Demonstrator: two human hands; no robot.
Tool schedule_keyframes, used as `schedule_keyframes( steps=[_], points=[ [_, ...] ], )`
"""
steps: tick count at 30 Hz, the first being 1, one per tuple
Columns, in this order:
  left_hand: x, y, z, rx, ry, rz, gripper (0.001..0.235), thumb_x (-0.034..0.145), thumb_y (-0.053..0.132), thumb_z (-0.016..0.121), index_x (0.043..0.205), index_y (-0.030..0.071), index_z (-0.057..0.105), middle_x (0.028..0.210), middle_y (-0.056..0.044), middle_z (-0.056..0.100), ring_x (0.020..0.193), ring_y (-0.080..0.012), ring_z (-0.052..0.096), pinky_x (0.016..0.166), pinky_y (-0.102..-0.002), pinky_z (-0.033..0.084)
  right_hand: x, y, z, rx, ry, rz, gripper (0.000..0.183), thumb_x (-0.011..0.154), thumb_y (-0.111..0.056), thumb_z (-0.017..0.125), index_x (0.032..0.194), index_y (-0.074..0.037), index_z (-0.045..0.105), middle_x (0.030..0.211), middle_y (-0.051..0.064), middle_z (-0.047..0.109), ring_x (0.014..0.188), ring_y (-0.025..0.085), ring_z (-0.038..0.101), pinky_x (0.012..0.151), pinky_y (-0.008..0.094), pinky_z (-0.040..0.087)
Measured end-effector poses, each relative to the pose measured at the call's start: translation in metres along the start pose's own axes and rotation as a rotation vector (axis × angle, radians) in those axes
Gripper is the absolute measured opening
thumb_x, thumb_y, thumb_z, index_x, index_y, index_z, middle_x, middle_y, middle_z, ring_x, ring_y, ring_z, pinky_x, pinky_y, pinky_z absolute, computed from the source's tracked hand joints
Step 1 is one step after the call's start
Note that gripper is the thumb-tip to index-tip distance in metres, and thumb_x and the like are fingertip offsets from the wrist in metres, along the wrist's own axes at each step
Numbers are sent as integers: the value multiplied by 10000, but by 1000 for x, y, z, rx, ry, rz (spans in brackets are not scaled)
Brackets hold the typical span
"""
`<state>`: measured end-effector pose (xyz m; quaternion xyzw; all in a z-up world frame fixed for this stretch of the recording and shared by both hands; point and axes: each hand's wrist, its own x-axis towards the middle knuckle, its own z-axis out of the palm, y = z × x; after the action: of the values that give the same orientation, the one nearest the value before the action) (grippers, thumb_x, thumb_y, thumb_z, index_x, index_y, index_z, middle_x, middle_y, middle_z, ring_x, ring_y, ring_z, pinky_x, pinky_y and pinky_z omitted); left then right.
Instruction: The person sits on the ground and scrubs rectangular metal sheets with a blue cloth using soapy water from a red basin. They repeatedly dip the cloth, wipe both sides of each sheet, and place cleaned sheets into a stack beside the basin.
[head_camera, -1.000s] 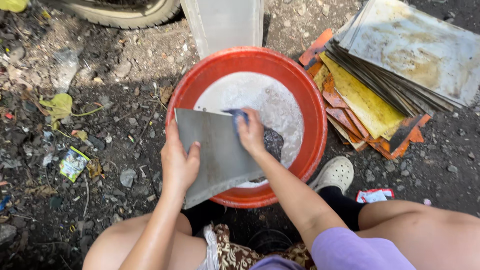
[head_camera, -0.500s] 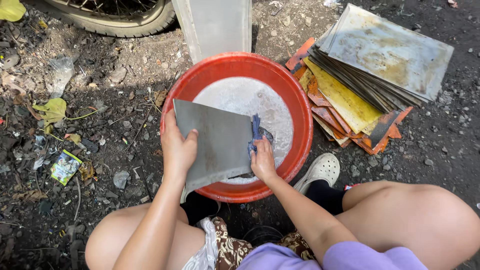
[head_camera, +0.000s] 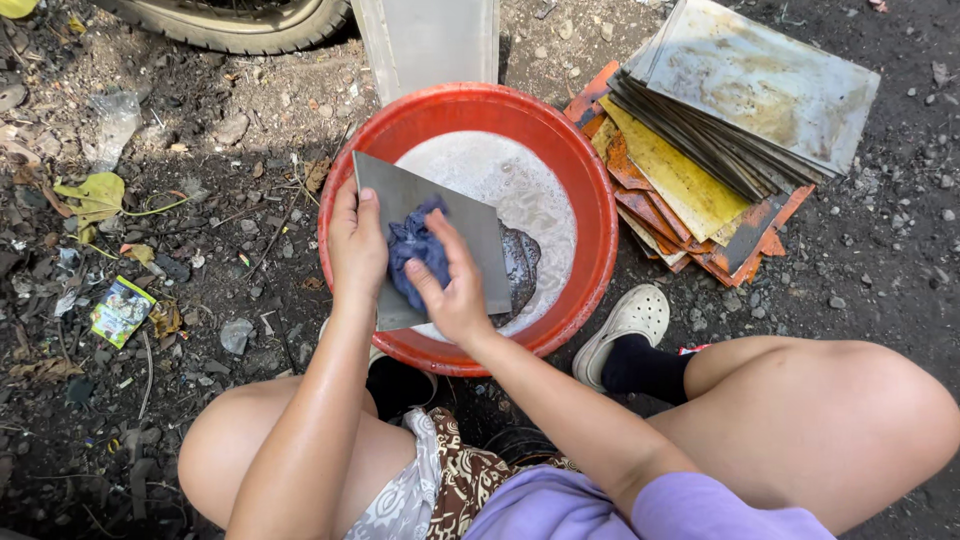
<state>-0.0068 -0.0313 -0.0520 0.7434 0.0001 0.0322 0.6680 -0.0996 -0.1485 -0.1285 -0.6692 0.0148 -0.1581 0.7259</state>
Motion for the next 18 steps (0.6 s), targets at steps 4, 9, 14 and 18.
schedule_keyframes(
  steps=[4, 9, 14, 18],
  points=[
    [-2, 4, -9, 200, 37, 251, 379, 1113, 120, 455, 1446, -23, 568, 1532, -172, 540, 1435, -239, 477, 1182, -352, 355, -15, 26, -25, -148, -27, -21, 465, 1036, -160, 650, 1462, -26, 520, 1562, 261, 480, 1509, 348, 367, 1221, 401, 269],
    [-9, 25, -14, 117, 48, 25, 436, 1070, 153, 464, 1487, 27, 488, 1500, -132, 565, 1357, -206, 545, 1127, -318, 398, -18, 64, -76, -433, 116, 566, 475, 975, -329, 629, 1382, -105, 535, 1279, 202, 701, 1148, 290, 705, 1006, 404, 545],
    [-14, 38, -4, 170, 36, 8, 422, 1065, 153, 462, 1469, 41, 510, 1452, -137, 599, 1313, -221, 586, 1103, -326, 430, -23, 32, -39, -366, 87, 366, 502, 976, -261, 622, 1420, -60, 498, 1402, 212, 605, 1276, 328, 611, 1087, 396, 456],
    [-14, 44, -1, 338, 20, 114, 404, 1066, 133, 480, 1452, 22, 532, 1382, -185, 644, 1279, -281, 619, 1085, -376, 456, 7, -8, 18, -251, 62, -72, 471, 1016, -194, 616, 1431, -14, 483, 1434, 232, 556, 1344, 364, 563, 1148, 410, 425]
  ],
)
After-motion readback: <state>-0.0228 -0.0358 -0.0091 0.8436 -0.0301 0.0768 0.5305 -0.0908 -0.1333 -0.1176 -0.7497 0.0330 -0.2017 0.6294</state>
